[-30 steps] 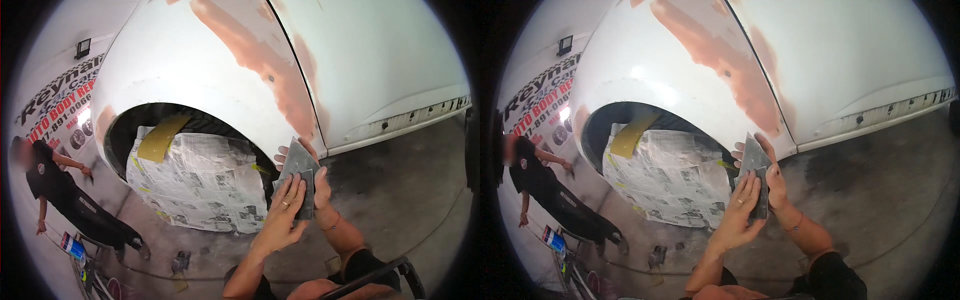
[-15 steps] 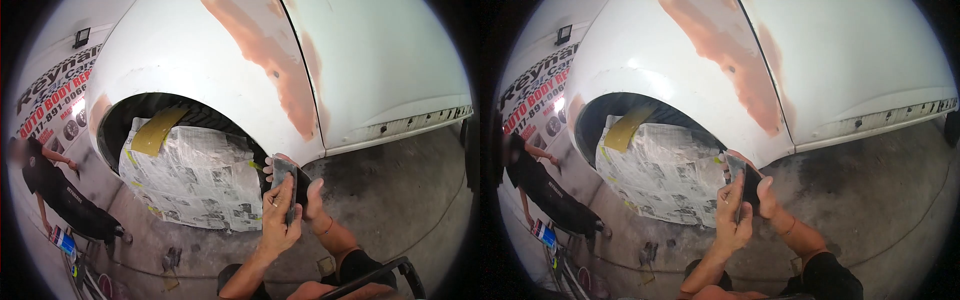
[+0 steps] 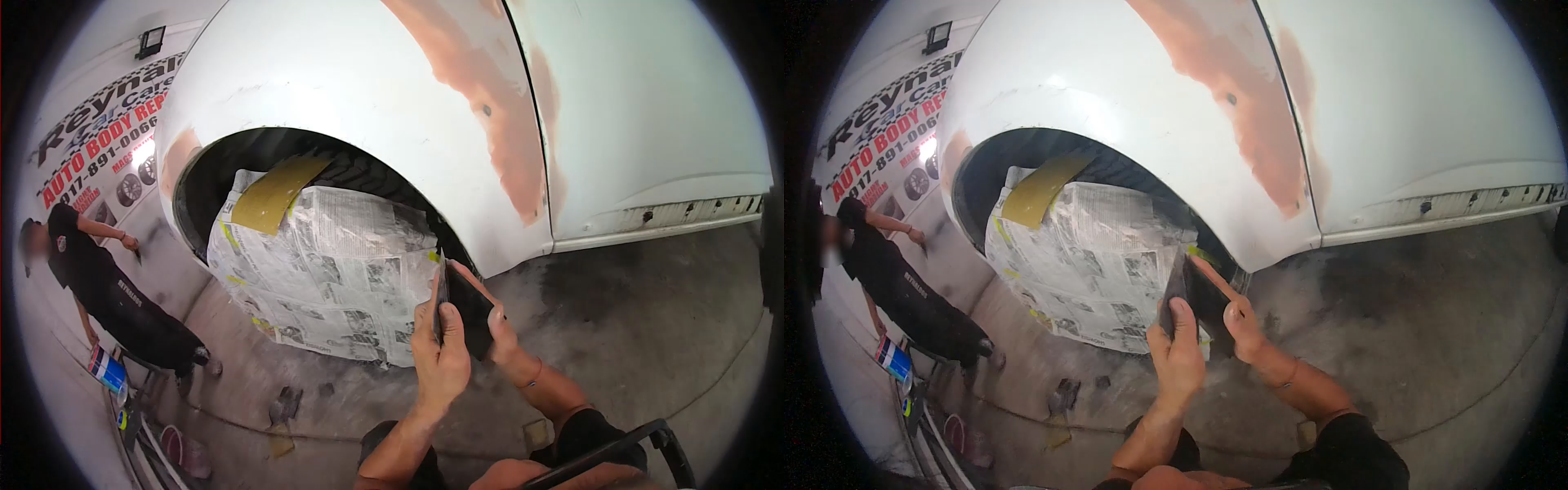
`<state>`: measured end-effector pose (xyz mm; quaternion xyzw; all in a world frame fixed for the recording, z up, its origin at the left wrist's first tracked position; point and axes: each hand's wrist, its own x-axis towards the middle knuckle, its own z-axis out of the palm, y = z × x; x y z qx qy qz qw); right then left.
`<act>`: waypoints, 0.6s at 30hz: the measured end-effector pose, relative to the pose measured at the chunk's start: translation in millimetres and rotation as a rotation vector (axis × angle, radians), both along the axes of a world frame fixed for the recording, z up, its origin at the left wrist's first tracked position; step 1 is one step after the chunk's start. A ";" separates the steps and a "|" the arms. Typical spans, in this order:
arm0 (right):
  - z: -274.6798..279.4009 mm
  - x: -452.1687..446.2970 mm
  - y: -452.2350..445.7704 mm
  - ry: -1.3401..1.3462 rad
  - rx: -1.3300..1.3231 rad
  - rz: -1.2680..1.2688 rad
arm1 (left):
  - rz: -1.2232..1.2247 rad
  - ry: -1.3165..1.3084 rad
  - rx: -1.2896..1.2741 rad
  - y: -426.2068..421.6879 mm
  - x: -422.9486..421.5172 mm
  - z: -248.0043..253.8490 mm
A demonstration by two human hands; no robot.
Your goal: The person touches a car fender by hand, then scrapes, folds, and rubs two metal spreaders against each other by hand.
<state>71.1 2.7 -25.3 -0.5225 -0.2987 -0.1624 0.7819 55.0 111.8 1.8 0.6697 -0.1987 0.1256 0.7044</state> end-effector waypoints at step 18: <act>34.4 -10.3 -41.0 -0.038 0.286 -0.098 | -0.197 -0.666 0.639 -22.2 -1.5 0.2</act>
